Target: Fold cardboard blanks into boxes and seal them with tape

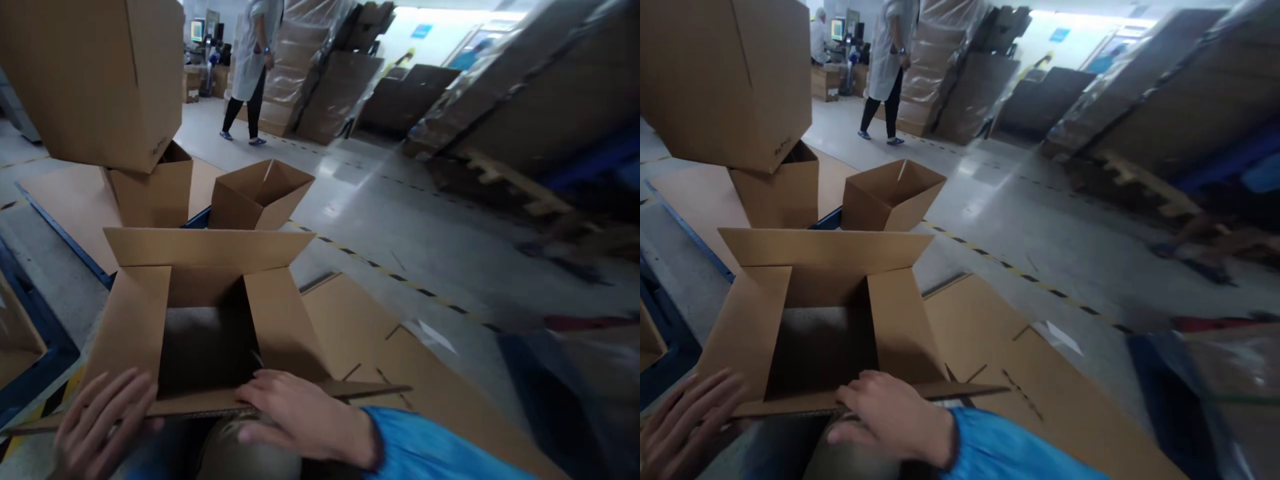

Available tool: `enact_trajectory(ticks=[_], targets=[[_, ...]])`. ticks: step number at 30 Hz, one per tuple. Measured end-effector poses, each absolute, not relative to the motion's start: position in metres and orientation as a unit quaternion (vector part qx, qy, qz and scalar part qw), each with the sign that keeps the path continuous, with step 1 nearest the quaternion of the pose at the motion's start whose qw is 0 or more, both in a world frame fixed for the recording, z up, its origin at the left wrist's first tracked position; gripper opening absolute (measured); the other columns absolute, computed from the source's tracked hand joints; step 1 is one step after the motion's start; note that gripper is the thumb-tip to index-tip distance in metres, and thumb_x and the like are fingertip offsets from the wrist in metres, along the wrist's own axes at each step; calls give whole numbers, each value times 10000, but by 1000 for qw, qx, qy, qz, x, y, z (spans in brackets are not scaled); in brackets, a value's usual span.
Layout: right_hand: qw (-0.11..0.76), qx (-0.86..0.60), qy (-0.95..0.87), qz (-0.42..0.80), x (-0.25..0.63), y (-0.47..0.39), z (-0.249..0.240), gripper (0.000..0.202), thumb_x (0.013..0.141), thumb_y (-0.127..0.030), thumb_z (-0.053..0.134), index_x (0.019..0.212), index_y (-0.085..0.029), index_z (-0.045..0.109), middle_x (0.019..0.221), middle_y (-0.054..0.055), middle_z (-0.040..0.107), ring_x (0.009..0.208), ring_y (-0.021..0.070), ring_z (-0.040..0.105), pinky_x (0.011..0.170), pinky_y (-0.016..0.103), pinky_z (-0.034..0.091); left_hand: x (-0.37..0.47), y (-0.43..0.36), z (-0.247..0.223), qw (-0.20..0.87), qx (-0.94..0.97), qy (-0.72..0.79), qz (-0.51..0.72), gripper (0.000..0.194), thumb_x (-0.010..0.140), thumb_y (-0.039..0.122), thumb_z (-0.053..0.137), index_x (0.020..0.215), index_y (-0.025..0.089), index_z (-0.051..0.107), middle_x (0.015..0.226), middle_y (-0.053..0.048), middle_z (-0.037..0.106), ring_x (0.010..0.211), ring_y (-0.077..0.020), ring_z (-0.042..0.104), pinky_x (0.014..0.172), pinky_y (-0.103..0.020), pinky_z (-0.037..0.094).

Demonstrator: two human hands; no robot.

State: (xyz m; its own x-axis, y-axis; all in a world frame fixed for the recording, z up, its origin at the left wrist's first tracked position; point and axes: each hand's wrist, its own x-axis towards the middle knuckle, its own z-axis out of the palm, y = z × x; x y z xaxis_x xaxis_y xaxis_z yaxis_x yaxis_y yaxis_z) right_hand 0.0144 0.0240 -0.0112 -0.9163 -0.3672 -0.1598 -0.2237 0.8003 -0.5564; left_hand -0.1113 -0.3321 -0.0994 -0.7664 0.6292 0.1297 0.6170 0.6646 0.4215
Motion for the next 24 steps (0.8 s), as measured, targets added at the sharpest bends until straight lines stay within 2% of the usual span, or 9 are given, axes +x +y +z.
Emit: enact_trajectory(ticks=[2, 4, 7, 10, 13, 16, 19, 21, 24], targets=[[93, -183, 964, -169, 0, 20, -21, 655, 996, -643, 278, 961, -141, 698, 752, 125, 708, 716, 255, 685, 729, 361, 518, -132, -284, -75, -23, 372, 906, 200, 329, 840, 609, 611, 996, 379, 787, 913, -34, 768, 914, -305, 720, 898, -461, 538], [77, -184, 973, -114, -16, 29, -26, 649, 1007, -621, 266, 936, -135, 690, 714, 119, 697, 679, 242, 675, 687, 335, 491, -152, -251, -54, -56, 395, 902, 165, 422, 883, 636, 525, 803, 305, 775, 772, -51, 749, 772, -277, 716, 793, -412, 535], [94, -156, 976, -117, -41, 49, -23, 626, 1013, -614, 289, 933, -154, 707, 713, 98, 702, 658, 219, 670, 622, 293, 438, -178, -225, -38, -71, 415, 901, 107, 557, 956, 597, 400, 626, 246, 681, 701, -62, 726, 720, -256, 696, 803, -387, 499], [129, -128, 967, -178, -70, 64, -34, 612, 1008, -623, 326, 901, -185, 739, 738, 76, 719, 695, 204, 676, 646, 279, 437, -204, -206, -44, -10, 408, 912, 44, 575, 1002, 536, 316, 754, 233, 736, 781, -87, 748, 780, -277, 699, 859, -415, 480], [125, -68, 972, -186, -97, 66, -81, 549, 998, -593, 411, 877, -173, 743, 790, 92, 731, 768, 224, 686, 750, 309, 489, -230, -187, -77, 10, 420, 907, 28, 525, 1014, 474, 304, 1080, 196, 745, 1066, -132, 740, 1039, -319, 668, 990, -479, 435], [-29, -60, 985, -161, -114, 65, -143, 367, 976, -438, 523, 1090, -133, 692, 1044, 149, 725, 1069, 267, 654, 1065, 439, 431, -250, -177, -125, -62, 422, 902, 62, 584, 995, 493, 364, 1446, 155, 516, 1489, -163, 488, 1399, -348, 408, 1157, -566, 254], [-163, -96, 971, -149, -128, 80, -171, 468, 934, -412, 559, 1307, -130, 585, 1335, 199, 602, 1320, 303, 502, 1188, 558, 283, -262, -178, -159, -76, 412, 906, 58, 658, 991, 541, 367, 1529, 161, 394, 1562, -146, 391, 1464, -332, 309, 1178, -570, 229], [-240, -69, 960, -128, -143, 101, -157, 467, 965, -371, 481, 1363, -136, 547, 1419, 203, 538, 1392, 309, 423, 1195, 584, 247, -265, -181, -169, -82, 418, 903, 59, 663, 995, 551, 361, 1536, 168, 379, 1560, -128, 401, 1459, -315, 322, 1184, -547, 241], [-362, 67, 923, -114, -182, 128, -107, 474, 1020, -300, 315, 1428, -121, 479, 1493, 191, 468, 1455, 289, 325, 1200, 580, 192, -263, -184, -167, -125, 417, 897, 72, 686, 991, 566, 380, 1516, 125, 399, 1562, -146, 390, 1471, -310, 298, 1202, -511, 221]])
